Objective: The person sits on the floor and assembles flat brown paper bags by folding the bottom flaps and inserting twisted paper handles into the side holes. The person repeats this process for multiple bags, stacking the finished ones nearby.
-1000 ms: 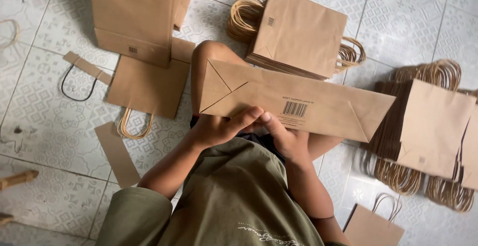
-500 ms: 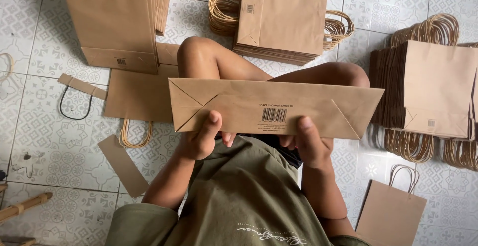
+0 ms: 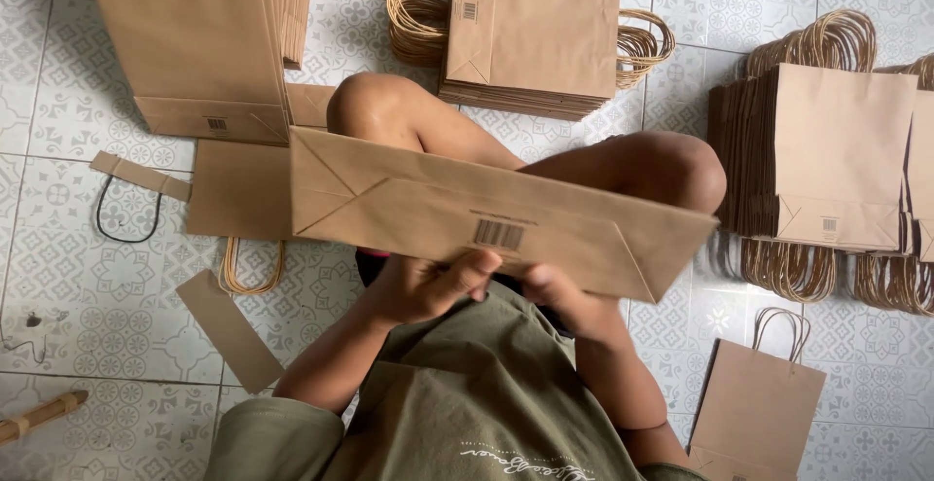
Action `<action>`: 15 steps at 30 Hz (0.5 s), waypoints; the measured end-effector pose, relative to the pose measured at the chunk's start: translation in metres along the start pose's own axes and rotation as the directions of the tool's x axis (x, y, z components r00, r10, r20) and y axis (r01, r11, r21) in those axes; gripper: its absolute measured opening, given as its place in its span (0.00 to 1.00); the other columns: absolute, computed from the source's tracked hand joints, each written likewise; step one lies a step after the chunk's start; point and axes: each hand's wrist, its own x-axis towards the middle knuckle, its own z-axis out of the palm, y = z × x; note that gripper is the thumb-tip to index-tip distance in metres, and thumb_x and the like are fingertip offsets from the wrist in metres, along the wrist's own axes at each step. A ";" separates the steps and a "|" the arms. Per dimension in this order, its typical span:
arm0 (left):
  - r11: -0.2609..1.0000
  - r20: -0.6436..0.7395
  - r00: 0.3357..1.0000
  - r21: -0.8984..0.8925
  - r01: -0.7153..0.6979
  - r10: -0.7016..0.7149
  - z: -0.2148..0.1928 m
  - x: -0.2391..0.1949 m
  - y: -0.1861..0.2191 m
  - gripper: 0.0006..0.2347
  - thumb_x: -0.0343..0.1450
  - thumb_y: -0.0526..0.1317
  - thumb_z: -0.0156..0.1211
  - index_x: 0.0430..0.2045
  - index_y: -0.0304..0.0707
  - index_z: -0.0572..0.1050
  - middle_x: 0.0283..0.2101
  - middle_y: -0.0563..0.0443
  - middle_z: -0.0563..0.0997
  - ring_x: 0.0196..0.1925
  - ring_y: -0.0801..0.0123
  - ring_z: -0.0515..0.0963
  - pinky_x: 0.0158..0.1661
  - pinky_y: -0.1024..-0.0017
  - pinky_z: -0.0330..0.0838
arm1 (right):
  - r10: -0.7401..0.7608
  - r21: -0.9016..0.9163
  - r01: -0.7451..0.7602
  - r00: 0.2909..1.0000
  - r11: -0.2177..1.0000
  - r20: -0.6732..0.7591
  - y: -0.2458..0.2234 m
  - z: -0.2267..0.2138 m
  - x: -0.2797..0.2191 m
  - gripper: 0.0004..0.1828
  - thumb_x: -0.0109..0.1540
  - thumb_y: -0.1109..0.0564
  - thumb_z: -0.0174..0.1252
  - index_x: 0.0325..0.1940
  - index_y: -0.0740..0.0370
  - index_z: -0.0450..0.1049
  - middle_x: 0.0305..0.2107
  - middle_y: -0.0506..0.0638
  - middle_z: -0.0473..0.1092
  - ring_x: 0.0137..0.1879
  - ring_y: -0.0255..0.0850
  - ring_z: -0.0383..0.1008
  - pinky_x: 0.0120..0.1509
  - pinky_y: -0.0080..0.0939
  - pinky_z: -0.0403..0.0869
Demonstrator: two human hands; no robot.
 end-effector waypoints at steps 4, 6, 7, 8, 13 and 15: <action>0.994 0.120 0.991 -0.085 0.067 -0.057 0.000 0.016 0.015 0.16 0.78 0.34 0.50 0.17 0.31 0.76 0.19 0.45 0.77 0.20 0.68 0.77 0.27 0.75 0.74 | -0.088 -0.155 0.129 0.965 0.979 0.248 -0.019 0.020 0.026 0.14 0.64 0.61 0.57 0.24 0.65 0.77 0.15 0.55 0.73 0.20 0.42 0.77 0.22 0.40 0.78; 0.998 0.102 0.993 -0.016 0.067 -0.065 -0.001 0.024 0.029 0.15 0.78 0.36 0.52 0.19 0.32 0.77 0.20 0.45 0.78 0.22 0.69 0.77 0.30 0.72 0.77 | 0.088 -0.233 -0.042 0.978 0.972 0.191 -0.021 0.016 0.021 0.22 0.68 0.53 0.53 0.24 0.67 0.80 0.16 0.58 0.76 0.22 0.44 0.80 0.26 0.42 0.81; 0.998 0.104 0.992 -0.017 0.068 -0.066 -0.004 0.022 0.026 0.15 0.78 0.36 0.52 0.19 0.32 0.77 0.20 0.45 0.78 0.22 0.69 0.77 0.30 0.72 0.77 | 0.089 -0.233 -0.043 0.978 0.971 0.189 -0.025 0.015 0.024 0.22 0.68 0.53 0.53 0.24 0.67 0.80 0.16 0.58 0.76 0.22 0.44 0.80 0.26 0.42 0.81; 0.995 0.116 0.988 0.022 0.098 -0.100 -0.008 0.020 0.023 0.15 0.77 0.38 0.53 0.18 0.33 0.77 0.19 0.44 0.78 0.21 0.67 0.78 0.30 0.73 0.77 | 0.127 -0.248 -0.081 0.976 0.965 0.174 -0.030 0.013 0.028 0.26 0.69 0.50 0.48 0.25 0.68 0.81 0.16 0.58 0.76 0.21 0.44 0.80 0.25 0.41 0.81; 0.994 0.095 0.990 0.057 0.098 -0.103 -0.021 0.028 0.024 0.17 0.79 0.38 0.47 0.19 0.38 0.78 0.19 0.49 0.76 0.20 0.72 0.74 0.34 0.76 0.77 | 0.274 -0.059 -0.309 0.903 0.949 -0.331 -0.019 0.003 0.020 0.30 0.67 0.43 0.51 0.30 0.77 0.77 0.14 0.68 0.72 0.22 0.55 0.81 0.25 0.52 0.81; 0.994 0.152 0.982 0.005 0.109 -0.108 -0.028 0.032 0.019 0.17 0.79 0.37 0.46 0.20 0.34 0.76 0.23 0.45 0.79 0.25 0.66 0.80 0.36 0.71 0.80 | 0.248 0.101 -0.228 0.835 0.968 -0.492 -0.028 0.009 0.035 0.29 0.67 0.46 0.54 0.29 0.81 0.72 0.15 0.72 0.70 0.21 0.59 0.79 0.27 0.64 0.80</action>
